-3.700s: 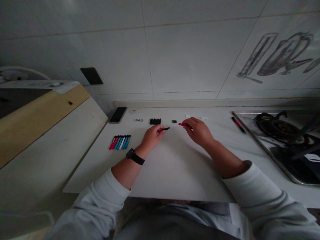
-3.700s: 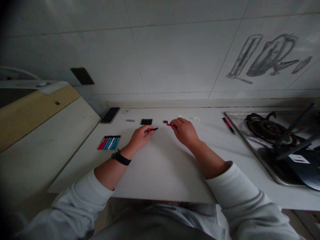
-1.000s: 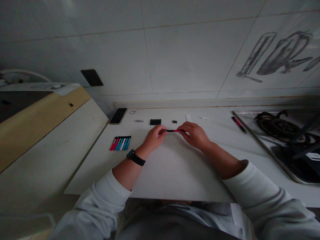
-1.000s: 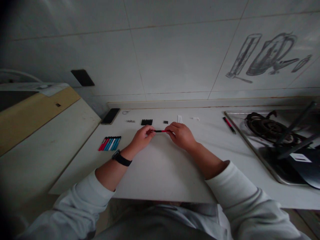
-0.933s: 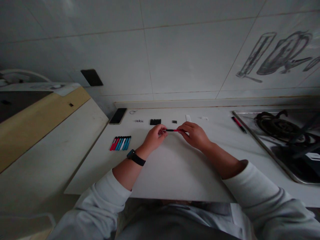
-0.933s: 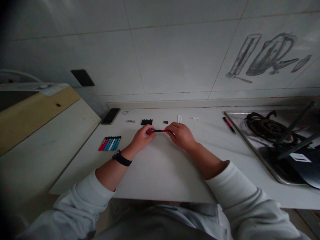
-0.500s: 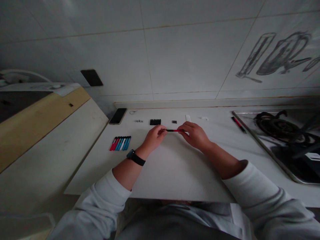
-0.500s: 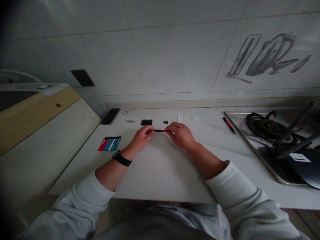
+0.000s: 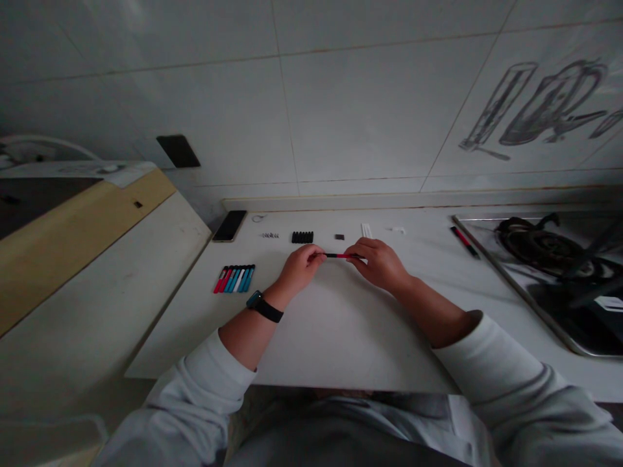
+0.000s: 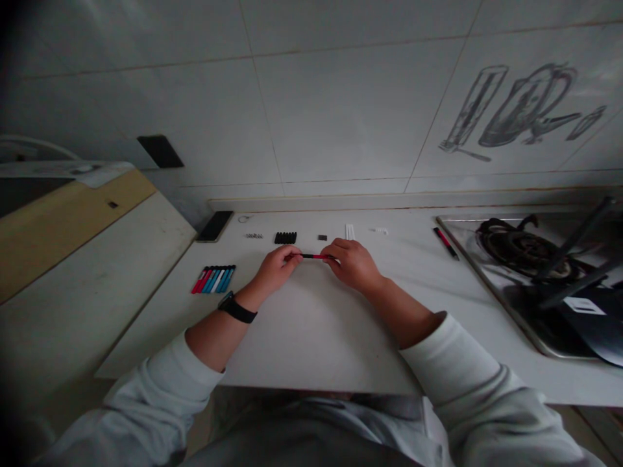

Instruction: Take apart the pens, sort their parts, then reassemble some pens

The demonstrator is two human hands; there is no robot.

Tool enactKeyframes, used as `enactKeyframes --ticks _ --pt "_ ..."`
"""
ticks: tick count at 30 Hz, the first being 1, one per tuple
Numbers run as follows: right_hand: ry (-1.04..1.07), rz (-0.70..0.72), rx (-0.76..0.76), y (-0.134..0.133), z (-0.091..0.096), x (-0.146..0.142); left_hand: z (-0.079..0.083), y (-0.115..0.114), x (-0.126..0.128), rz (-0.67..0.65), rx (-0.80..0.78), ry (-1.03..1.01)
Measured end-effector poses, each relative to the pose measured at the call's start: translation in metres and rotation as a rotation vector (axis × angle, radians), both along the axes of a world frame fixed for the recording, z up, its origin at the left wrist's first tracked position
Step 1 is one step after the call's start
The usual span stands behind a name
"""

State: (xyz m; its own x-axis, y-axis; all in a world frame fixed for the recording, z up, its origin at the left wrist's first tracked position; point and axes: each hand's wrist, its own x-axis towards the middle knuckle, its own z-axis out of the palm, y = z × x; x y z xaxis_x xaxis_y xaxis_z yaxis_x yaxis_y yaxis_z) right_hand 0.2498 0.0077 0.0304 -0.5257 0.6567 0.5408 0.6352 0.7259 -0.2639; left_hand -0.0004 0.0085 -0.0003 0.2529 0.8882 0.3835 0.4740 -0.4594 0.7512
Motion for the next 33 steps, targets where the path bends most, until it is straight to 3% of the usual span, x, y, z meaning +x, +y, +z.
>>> enactKeyframes --ticks 8,33 --pt "0.019 0.027 0.022 0.0007 -0.0012 0.0003 0.0021 -0.0021 0.0003 -0.006 -0.074 0.051" --pt "0.011 0.039 -0.014 0.0025 0.0001 0.0019 0.0026 -0.0012 -0.0012 -0.017 0.094 0.111"
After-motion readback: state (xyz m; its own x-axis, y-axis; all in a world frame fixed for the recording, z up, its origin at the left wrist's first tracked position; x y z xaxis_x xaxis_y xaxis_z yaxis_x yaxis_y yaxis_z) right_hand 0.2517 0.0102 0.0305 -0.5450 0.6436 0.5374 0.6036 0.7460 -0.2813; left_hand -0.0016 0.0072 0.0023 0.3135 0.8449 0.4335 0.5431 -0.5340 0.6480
